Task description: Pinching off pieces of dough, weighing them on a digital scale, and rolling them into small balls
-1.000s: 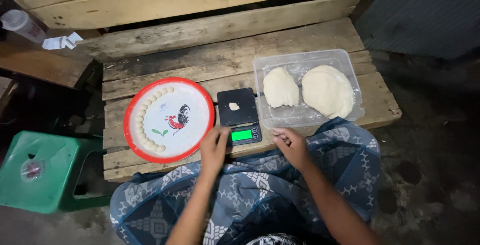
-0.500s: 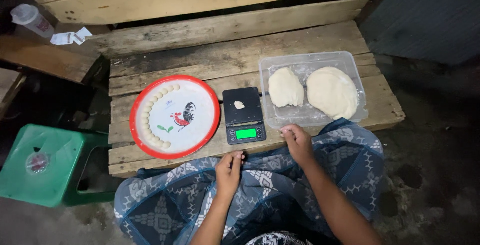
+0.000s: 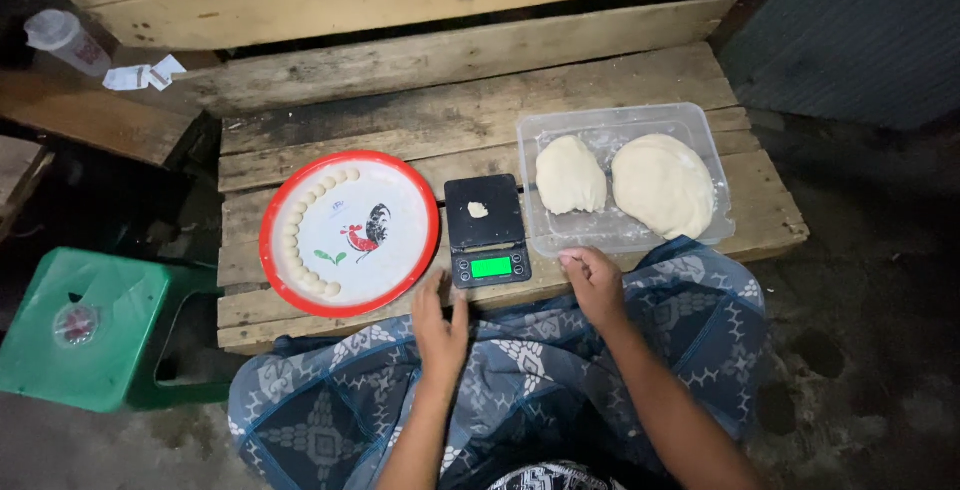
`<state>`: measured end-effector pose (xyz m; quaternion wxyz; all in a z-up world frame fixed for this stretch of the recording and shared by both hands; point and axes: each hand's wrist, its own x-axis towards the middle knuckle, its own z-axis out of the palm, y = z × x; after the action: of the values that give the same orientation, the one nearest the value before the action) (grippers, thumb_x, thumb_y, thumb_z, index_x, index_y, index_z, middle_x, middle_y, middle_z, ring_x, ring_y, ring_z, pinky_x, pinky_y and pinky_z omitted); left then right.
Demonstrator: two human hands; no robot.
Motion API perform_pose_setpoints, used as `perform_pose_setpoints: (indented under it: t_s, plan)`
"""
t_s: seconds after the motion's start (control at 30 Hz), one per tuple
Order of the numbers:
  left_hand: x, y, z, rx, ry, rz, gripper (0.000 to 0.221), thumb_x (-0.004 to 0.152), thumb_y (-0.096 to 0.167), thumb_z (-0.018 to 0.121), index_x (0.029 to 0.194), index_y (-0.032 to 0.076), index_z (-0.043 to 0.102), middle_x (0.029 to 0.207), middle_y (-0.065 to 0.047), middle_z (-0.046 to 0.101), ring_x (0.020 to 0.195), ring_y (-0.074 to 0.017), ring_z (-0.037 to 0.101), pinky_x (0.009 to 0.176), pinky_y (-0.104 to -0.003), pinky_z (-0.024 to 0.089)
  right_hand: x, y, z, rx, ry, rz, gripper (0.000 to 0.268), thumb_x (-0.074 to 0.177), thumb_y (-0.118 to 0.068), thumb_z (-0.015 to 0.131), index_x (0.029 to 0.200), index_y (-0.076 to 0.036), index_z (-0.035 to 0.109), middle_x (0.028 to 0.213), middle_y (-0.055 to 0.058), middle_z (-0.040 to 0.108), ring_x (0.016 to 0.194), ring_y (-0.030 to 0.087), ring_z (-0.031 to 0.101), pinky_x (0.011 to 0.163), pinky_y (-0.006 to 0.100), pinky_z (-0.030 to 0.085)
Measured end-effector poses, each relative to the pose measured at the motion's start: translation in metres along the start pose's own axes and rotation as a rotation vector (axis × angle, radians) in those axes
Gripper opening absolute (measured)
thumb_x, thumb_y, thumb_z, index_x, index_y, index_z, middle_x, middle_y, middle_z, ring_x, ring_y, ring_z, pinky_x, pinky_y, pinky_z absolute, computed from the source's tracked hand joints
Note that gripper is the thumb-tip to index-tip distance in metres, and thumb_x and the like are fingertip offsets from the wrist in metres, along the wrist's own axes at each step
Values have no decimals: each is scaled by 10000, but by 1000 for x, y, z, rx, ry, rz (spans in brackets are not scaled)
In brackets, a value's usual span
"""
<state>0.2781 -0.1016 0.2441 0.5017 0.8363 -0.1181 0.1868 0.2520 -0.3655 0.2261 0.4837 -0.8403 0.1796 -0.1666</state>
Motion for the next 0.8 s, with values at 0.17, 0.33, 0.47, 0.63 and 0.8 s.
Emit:
perform_pose_setpoints:
  t_s: [0.17, 0.33, 0.47, 0.63, 0.8]
  plan:
    - [49, -3, 10, 131, 16, 93, 381, 910, 124, 750, 1276, 42, 686, 1263, -180, 666, 1243, -415, 586, 1044, -510, 449, 1, 11, 5, -10, -3, -19, 111, 953, -146, 711, 1019, -96, 785, 790, 144, 758, 686, 316, 686, 634, 400, 537]
    - [82, -24, 52, 466, -29, 40, 393, 900, 302, 776, 1236, 105, 721, 1333, -121, 642, 1332, -365, 536, 994, -504, 442, 0, 9, 6, -38, -19, -57, 121, 927, -145, 725, 1018, -105, 794, 825, 170, 740, 714, 338, 690, 642, 419, 543]
    - [98, -32, 83, 649, -110, 76, 512, 901, 469, 731, 1243, 89, 717, 1392, -153, 607, 1370, -342, 505, 1004, -517, 414, -2, 20, 9, -10, -30, -54, 133, 926, -154, 720, 1020, -109, 802, 854, 146, 753, 730, 316, 703, 664, 393, 552]
    - [104, -52, 108, 749, -192, 254, 281, 825, 366, 762, 984, 136, 734, 1281, -82, 654, 1288, -289, 556, 916, -470, 421, -3, 16, 7, 4, -5, -137, 111, 933, -134, 724, 1003, -95, 800, 885, 154, 753, 846, 376, 716, 727, 412, 564]
    - [102, -58, 111, 673, -40, 317, 180, 912, 376, 697, 827, 224, 651, 960, 40, 623, 1018, -201, 611, 816, -399, 414, -11, -15, 2, 108, 98, -71, 191, 972, -141, 703, 1140, -61, 746, 1028, 177, 748, 967, 388, 716, 792, 427, 583]
